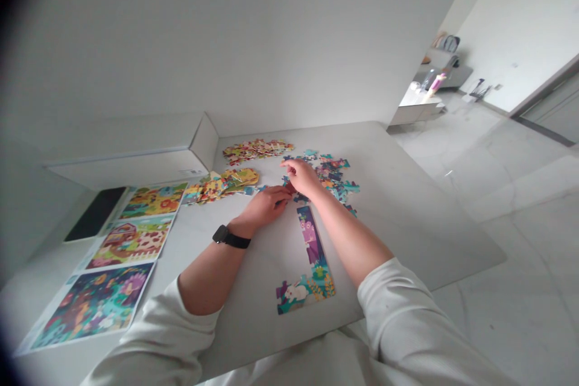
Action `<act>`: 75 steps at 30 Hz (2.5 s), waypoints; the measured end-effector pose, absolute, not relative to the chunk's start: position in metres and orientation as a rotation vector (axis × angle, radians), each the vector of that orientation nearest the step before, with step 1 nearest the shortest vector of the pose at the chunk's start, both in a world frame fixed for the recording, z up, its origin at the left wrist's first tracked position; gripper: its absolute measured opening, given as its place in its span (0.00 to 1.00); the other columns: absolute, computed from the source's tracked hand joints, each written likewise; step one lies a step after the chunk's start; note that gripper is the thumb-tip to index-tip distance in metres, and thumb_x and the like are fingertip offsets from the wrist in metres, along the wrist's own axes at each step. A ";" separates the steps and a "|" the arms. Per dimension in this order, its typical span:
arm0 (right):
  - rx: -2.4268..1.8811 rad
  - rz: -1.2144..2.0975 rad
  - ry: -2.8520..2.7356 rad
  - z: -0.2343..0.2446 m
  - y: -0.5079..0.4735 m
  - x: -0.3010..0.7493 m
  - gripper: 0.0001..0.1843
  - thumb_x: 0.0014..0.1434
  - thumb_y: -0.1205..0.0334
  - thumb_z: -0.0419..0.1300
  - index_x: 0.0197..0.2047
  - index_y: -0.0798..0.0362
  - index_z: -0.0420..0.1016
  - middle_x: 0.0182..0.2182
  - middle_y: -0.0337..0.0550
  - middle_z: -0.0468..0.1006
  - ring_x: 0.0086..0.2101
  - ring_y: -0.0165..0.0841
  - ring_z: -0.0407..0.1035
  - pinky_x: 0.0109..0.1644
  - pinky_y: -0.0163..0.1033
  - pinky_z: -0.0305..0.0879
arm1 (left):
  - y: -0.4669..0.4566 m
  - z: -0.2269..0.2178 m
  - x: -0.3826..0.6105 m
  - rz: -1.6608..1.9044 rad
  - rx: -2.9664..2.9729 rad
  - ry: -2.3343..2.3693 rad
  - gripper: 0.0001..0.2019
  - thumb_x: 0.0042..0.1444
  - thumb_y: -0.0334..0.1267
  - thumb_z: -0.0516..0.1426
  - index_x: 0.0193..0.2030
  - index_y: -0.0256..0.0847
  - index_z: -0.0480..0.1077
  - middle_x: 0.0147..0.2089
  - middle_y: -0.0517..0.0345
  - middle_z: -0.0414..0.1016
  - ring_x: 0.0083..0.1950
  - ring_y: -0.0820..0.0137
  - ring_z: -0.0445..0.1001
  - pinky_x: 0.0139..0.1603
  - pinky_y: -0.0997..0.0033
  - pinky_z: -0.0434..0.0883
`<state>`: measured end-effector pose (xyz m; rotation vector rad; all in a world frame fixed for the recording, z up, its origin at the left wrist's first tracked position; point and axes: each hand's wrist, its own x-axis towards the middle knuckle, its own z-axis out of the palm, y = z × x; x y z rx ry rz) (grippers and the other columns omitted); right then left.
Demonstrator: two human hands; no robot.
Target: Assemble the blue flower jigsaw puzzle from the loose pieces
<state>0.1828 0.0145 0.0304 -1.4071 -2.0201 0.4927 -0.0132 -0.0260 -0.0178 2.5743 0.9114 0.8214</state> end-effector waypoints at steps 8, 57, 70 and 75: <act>-1.548 0.634 -2.047 0.012 0.020 0.189 0.26 0.64 0.74 0.66 0.63 0.46 0.82 0.54 0.45 0.87 0.51 0.36 0.82 0.62 0.42 0.74 | -0.028 -0.014 -0.015 0.755 2.573 0.931 0.17 0.65 0.27 0.57 0.51 0.45 0.85 0.57 0.52 0.85 0.59 0.61 0.83 0.63 0.59 0.80; -2.214 0.033 -1.837 0.008 -0.029 0.355 0.19 0.69 0.66 0.60 0.56 0.45 0.89 0.50 0.51 0.85 0.48 0.42 0.78 0.60 0.43 0.72 | -0.035 -0.022 -0.005 0.602 2.680 0.976 0.17 0.74 0.46 0.58 0.64 0.47 0.80 0.72 0.47 0.77 0.75 0.51 0.71 0.80 0.37 0.62; -1.889 0.179 -2.159 0.002 -0.033 0.328 0.36 0.62 0.79 0.58 0.65 0.38 0.84 0.63 0.46 0.79 0.62 0.45 0.70 0.70 0.52 0.65 | -0.037 -0.021 -0.005 0.547 2.685 1.013 0.18 0.75 0.46 0.58 0.65 0.48 0.80 0.73 0.48 0.76 0.76 0.50 0.70 0.81 0.35 0.61; -1.988 0.164 -2.064 0.004 -0.032 0.336 0.31 0.62 0.78 0.58 0.58 0.40 0.89 0.62 0.47 0.79 0.61 0.47 0.71 0.69 0.52 0.67 | -0.039 -0.018 -0.005 0.517 2.691 1.025 0.18 0.75 0.45 0.57 0.65 0.48 0.80 0.73 0.47 0.75 0.77 0.48 0.69 0.81 0.32 0.59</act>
